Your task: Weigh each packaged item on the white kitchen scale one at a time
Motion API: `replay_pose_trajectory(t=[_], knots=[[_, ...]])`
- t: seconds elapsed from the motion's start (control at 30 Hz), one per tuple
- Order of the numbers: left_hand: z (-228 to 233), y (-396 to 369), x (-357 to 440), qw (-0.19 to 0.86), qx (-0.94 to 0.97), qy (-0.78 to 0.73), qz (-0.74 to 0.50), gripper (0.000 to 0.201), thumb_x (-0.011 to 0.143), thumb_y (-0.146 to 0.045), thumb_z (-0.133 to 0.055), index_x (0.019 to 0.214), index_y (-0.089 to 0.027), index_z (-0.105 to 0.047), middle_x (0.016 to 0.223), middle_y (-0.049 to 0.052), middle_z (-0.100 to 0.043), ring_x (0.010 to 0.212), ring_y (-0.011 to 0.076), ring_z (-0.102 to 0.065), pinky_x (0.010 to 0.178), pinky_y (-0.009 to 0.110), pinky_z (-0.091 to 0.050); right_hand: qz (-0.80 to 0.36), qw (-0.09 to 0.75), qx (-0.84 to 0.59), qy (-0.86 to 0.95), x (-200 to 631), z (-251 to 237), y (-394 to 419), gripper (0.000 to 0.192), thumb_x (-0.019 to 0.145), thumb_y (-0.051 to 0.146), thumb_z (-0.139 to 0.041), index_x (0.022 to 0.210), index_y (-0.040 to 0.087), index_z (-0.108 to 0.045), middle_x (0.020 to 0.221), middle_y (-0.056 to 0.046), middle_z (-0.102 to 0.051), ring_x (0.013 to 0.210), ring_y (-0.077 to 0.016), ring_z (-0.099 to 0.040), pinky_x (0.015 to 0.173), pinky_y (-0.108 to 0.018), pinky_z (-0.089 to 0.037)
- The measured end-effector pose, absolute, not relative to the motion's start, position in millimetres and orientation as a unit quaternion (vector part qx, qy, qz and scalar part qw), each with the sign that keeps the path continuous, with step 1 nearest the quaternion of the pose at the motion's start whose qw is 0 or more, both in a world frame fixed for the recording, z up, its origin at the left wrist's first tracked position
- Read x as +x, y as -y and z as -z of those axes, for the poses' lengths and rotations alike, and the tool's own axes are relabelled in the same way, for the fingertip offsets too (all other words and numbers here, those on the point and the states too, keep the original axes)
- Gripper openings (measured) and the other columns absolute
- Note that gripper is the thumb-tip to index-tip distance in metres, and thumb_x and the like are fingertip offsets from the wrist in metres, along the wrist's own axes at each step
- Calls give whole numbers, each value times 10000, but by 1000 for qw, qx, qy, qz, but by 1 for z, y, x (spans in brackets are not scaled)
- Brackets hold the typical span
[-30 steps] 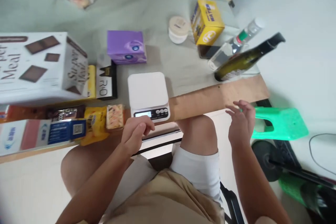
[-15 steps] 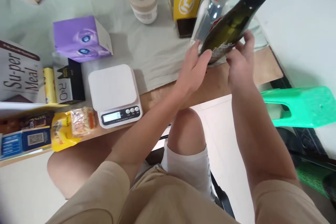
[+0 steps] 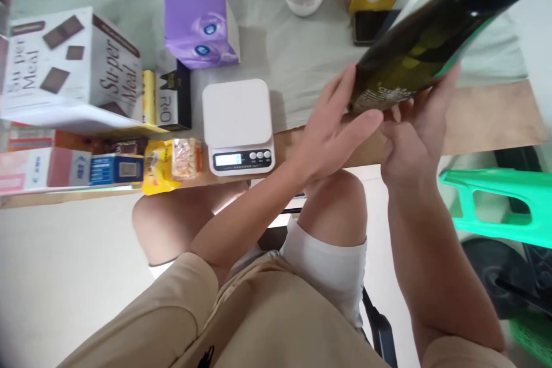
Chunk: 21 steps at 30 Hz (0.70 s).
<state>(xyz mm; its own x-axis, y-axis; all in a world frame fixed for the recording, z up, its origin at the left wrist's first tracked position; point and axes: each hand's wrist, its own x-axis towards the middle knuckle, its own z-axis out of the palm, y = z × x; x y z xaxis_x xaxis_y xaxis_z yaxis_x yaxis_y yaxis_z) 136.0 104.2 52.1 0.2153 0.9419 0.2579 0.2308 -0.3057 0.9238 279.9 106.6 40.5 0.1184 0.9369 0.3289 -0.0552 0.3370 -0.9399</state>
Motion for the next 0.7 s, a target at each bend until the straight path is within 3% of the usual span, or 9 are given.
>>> replay_pose_trajectory(t=[0.1, 0.17, 0.23, 0.33, 0.4, 0.7], knots=[[-58, -89, 80, 280, 684, -422, -525, 743, 1051, -673, -516, 1558, -132, -471, 1601, 193, -538, 1580, 353, -528, 1299, 533, -476, -435, 583, -372, 577, 235, -56, -98, 802, 676, 250, -696, 1337, 699, -629, 1579, 187, -560, 1517, -192, -588, 1355, -527, -432], [-60, -80, 38, 224, 687, -413, -554, 803, 1041, -782, -401, 1548, -168, -505, 1548, 177, -550, 1544, 359, -556, 1254, 531, -516, -459, 566, -334, 598, 203, -62, -99, 853, 675, 215, -635, 1356, 728, -586, 1612, 225, -512, 1563, -186, -546, 1307, -517, -499], [-59, -72, -3, 203, 697, -415, -549, 819, 1002, -827, -446, 1561, -233, -518, 1540, 147, -548, 1515, 348, -577, 1260, 501, -519, -482, 542, -321, 609, 174, -65, -101, 931, 660, 173, -584, 1435, 685, -532, 1632, 213, -501, 1570, -183, -538, 1274, -493, -539], [-53, -58, -52, 224, 698, -422, -533, 835, 977, -820, -517, 1624, -297, -453, 1573, 149, -511, 1515, 355, -562, 1287, 517, -501, -520, 478, -350, 616, 141, -70, -103, 1035, 640, 167, -588, 1605, 494, -405, 1653, 89, -532, 1509, -199, -591, 1264, -478, -554], [-46, -51, -71, 246, 694, -409, -540, 857, 986, -832, -456, 1654, -295, -413, 1580, 166, -487, 1508, 353, -552, 1292, 540, -491, -534, 443, -366, 620, 129, -72, -103, 1067, 644, 187, -615, 1653, 400, -341, 1650, 31, -548, 1476, -204, -612, 1274, -480, -549], [-20, -46, -70, 275, 661, -395, -576, 832, 1009, -831, -361, 1663, -325, -446, 1565, 151, -511, 1479, 341, -567, 1229, 537, -553, -529, 420, -395, 623, 125, -69, -98, 953, 696, 255, -674, 1605, 418, -436, 1638, 33, -568, 1446, -219, -635, 1226, -505, -588]])
